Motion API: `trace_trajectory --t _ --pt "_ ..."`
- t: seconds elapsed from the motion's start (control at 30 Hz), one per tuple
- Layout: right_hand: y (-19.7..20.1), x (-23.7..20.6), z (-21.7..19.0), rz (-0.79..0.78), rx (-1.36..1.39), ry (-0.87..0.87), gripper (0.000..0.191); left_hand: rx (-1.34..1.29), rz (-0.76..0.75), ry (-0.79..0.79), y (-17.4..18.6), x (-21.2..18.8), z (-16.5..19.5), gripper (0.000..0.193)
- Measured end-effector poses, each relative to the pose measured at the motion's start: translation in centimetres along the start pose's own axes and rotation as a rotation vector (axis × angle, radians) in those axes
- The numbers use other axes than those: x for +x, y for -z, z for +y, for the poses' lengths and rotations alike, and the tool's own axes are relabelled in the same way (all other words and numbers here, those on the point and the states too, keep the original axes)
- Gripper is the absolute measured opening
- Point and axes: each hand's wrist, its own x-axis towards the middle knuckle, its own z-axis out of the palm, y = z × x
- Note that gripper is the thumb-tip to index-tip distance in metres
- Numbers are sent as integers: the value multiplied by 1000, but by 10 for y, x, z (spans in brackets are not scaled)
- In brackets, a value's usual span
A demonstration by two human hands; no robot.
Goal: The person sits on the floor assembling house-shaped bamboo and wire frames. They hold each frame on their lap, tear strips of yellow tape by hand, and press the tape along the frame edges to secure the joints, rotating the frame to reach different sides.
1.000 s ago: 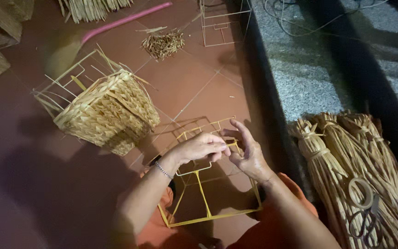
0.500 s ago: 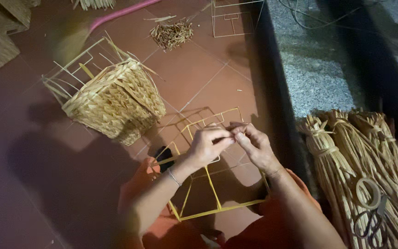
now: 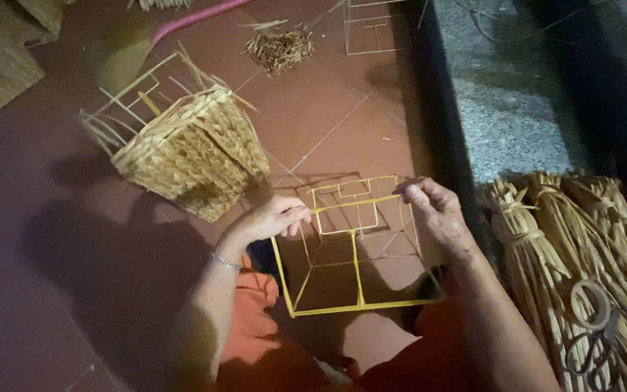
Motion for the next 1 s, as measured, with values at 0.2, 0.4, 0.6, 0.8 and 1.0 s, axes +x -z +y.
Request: trace_trajectory --t 0.2,0.4,0.6,0.8,1.0 --pt "-10 0 -35 115 -322 24 28 57 54 -167 -4 2 -1 25" --pt "6 10 -32 141 -672 278 30 288 392 -384 -46 9 0 18" --pt "17 13 -16 203 -721 305 30 776 527 -488 -67 21 3 33" --pt "7 1 -22 476 -908 574 20 760 739 -629 -66 35 2 24" --pt "-41 -32 -11 -64 -594 133 21 578 813 -523 -43 41 1 10"
